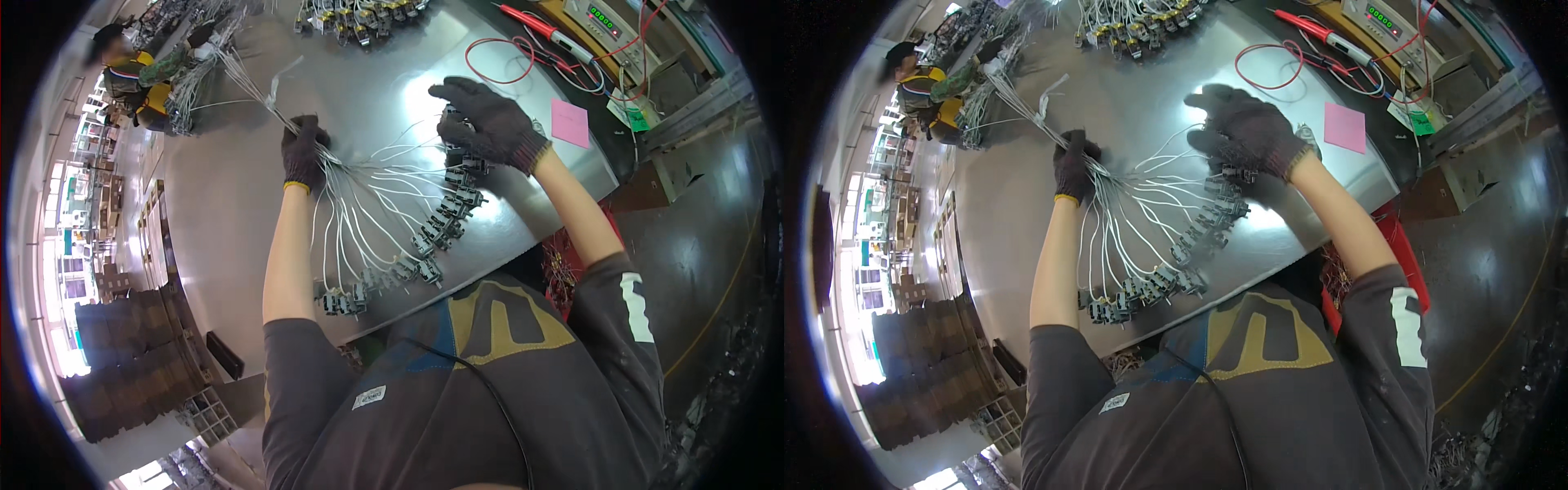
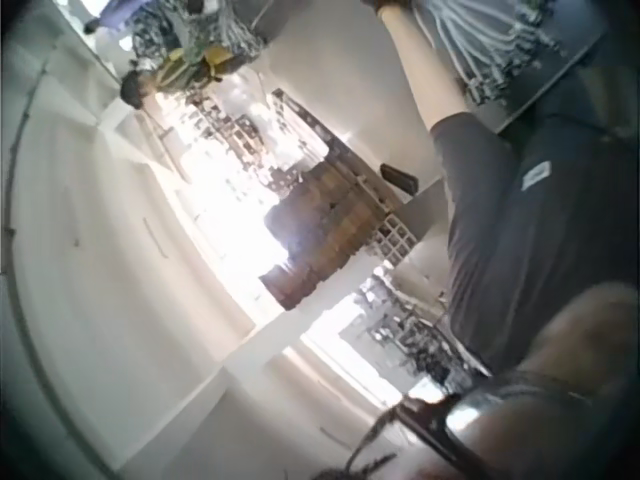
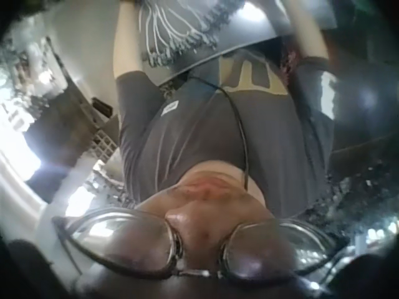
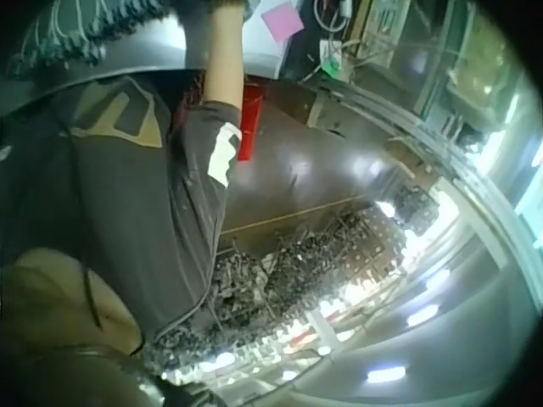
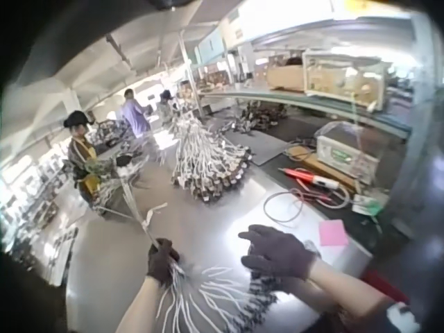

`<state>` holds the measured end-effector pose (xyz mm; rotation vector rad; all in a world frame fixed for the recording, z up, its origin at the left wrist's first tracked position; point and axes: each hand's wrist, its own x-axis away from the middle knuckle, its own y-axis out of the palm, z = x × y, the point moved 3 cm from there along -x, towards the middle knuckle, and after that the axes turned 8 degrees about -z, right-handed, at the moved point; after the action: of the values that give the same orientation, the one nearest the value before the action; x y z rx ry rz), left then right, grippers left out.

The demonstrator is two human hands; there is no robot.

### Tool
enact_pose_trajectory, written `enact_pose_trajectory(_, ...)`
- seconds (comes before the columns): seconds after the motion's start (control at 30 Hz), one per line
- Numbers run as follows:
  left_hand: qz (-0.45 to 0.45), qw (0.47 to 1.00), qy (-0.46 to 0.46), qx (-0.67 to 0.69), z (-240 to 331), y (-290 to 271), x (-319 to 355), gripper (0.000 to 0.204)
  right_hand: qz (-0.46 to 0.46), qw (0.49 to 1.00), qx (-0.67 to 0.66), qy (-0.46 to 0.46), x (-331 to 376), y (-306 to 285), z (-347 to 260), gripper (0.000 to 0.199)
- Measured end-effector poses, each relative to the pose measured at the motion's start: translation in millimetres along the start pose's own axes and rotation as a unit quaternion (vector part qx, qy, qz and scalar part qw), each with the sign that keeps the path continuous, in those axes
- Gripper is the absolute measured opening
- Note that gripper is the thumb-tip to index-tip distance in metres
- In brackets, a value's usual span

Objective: Assemble a wiring harness by connecting multiple electrical components and securing them with tape.

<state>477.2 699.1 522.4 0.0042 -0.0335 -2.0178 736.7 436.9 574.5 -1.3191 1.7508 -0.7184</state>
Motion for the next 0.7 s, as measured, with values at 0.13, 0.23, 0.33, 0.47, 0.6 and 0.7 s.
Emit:
enact_pose_trajectory(0.13, -0.026, 0.925, 0.009, -0.38, 23.8, -42.3, 11.8, 0.058, 0.159, 0.931, -0.304, -0.126, 42.8, -69.5, -89.7, 0.041)
enact_pose_trajectory(0.23, -0.04, 0.807, -0.061, -0.585, 66.5, -42.3, 46.1, 0.075, -0.044, 0.98, -0.129, -0.142, 86.7, -132.0, -155.5, 0.03)
enact_pose_trajectory(0.33, -0.078, 0.715, -0.092, -0.688, 107.8, -30.8, 67.5, 0.075, -0.019, 0.978, -0.156, -0.139, 105.2, -138.8, -153.2, 0.03)
enact_pose_trajectory(0.47, -0.081, 0.752, -0.054, -0.652, 139.7, 1.1, 100.8, 0.06, 0.007, 0.97, -0.198, -0.139, 133.1, -134.9, -148.5, 0.032)
enact_pose_trajectory(0.6, -0.146, 0.767, 0.026, -0.625, 123.9, -1.2, 117.6, 0.053, 0.032, 0.96, -0.241, -0.143, 152.7, -133.4, -137.9, 0.035)
enact_pose_trajectory(0.7, -0.122, 0.712, -0.041, -0.69, 112.4, -41.8, 134.5, 0.051, 0.05, 0.949, -0.281, -0.137, 160.2, -126.3, -139.6, 0.038)
